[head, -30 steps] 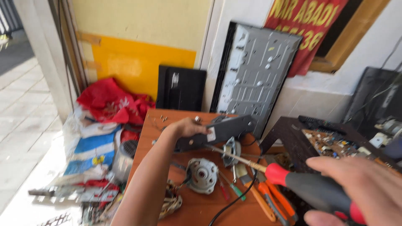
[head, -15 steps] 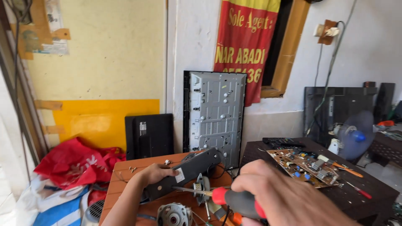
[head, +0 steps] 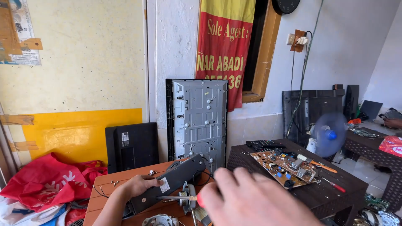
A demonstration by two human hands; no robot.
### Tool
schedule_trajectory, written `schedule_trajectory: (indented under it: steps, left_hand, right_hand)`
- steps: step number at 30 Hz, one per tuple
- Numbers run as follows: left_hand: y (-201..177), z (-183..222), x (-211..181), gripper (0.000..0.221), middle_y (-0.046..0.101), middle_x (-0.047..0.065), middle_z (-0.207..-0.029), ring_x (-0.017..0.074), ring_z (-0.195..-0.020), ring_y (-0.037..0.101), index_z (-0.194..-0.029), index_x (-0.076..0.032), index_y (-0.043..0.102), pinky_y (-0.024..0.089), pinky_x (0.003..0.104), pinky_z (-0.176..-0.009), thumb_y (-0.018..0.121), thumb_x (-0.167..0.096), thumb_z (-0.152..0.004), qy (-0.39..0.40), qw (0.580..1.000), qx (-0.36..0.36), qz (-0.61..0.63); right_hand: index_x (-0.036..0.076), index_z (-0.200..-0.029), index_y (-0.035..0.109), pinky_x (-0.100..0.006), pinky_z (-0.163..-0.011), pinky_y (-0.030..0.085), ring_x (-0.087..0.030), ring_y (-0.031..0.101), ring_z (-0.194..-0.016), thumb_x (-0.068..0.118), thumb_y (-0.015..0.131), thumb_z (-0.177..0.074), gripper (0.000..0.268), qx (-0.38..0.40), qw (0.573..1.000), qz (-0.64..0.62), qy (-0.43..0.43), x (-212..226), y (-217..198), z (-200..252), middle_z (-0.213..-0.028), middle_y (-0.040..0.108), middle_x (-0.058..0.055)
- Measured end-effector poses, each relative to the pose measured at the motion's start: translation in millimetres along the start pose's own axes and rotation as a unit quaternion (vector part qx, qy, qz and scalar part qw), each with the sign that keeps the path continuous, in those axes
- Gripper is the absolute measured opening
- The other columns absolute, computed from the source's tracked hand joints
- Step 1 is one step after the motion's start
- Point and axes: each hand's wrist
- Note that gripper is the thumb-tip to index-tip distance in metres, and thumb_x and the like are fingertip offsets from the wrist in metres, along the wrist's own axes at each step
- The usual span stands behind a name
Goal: Disassembling the base casing of an electronic device using a screwdriver and testing internal components with a multimeter.
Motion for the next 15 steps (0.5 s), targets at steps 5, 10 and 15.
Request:
schedule_trajectory:
  steps: [5,10,15]
  left_hand:
    - [-2,2,-3,0.062,0.080,0.011,-0.108,0.0258,-0.084,0.073,-0.131,-0.015,0.078,0.057,0.036,-0.072,0.078,-0.048,-0.078,-0.014,0.999,0.004,0.030]
    - [-5,-15,6,0.074,0.080,0.013,-0.112,0.0263,-0.087,0.074,-0.141,-0.015,0.070,0.057,0.035,-0.074,0.082,-0.045,-0.075,-0.010,0.998,-0.010,0.059]
    - [1,-4,-1,0.063,0.082,0.016,-0.108,0.0288,-0.088,0.075,-0.134,-0.015,0.080,0.056,0.037,-0.080,0.082,-0.042,-0.077,-0.002,0.999,-0.024,0.035]
  right_hand:
    - [0.004,-0.104,0.068,-0.047,-0.043,0.046,-0.036,0.059,-0.061,0.019,0.050,-0.095,0.025,-0.230,0.915,0.324,-0.063,13,39,-27,-0.082,0.060,-0.016]
    - [0.003,-0.103,0.068,-0.051,-0.042,0.049,-0.039,0.059,-0.068,0.011,0.047,-0.095,0.024,-0.200,0.893,0.393,-0.088,20,48,-45,-0.085,0.062,-0.017]
    - [0.003,-0.102,0.068,-0.056,-0.042,0.052,-0.042,0.058,-0.075,0.003,0.043,-0.095,0.026,-0.144,0.884,0.438,-0.077,33,66,-65,-0.087,0.064,-0.019]
Point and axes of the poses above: each hand's wrist, its own z-axis away from the middle knuckle, its own y-axis out of the palm, x = y × z
